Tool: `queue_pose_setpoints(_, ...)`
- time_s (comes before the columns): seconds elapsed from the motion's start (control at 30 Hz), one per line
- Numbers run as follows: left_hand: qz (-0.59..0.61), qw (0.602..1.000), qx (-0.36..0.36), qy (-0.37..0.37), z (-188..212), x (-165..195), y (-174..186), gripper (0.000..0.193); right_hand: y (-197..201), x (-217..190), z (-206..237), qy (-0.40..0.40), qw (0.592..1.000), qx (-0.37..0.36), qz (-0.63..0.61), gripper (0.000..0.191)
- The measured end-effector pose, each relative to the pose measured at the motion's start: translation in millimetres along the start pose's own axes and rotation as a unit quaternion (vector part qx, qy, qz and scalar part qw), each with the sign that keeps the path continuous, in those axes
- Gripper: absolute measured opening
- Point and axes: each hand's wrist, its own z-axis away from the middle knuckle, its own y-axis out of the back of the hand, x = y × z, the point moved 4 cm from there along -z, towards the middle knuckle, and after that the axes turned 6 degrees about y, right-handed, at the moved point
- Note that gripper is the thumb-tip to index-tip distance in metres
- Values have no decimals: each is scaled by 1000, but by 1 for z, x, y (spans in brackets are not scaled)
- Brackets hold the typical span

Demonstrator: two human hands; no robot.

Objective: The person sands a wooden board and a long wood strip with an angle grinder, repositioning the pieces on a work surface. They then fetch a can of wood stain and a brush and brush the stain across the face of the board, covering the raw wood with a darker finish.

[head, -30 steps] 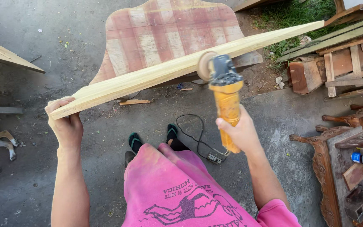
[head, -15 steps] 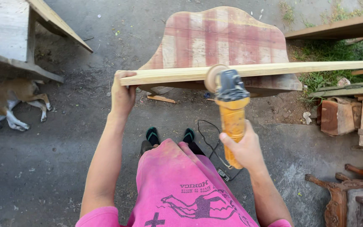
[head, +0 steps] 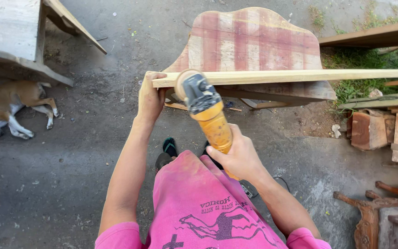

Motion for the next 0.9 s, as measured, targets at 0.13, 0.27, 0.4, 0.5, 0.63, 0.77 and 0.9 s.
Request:
queue_pose_setpoints(0.13,16,1000,-3,7,-2,-2,-3,36,1,8,3,1,1000,1,-23,64)
queue_pose_setpoints(0.27,10,1000,4,0,-2,-1,-5,37,25,33,9,-13,999,28,-26,64)
queue_pose_setpoints(0.4,-27,1000,6,-1,0,-2,-6,35,66,68,19,-52,995,87,7,65)
queue_pose_setpoints(0.5,-55,998,4,16,-1,-2,-6,29,97,97,30,-81,989,125,8,63)
queue_pose_setpoints(0.63,-83,996,2,14,-4,3,-5,26,138,137,41,-114,980,161,1,60)
queue_pose_setpoints(0.77,-68,997,-6,-21,-3,7,-6,26,179,176,52,-123,973,195,-25,59)
queue_pose_setpoints(0.9,16,999,-28,41,-3,1,-10,24,221,215,61,-109,963,231,-86,50)
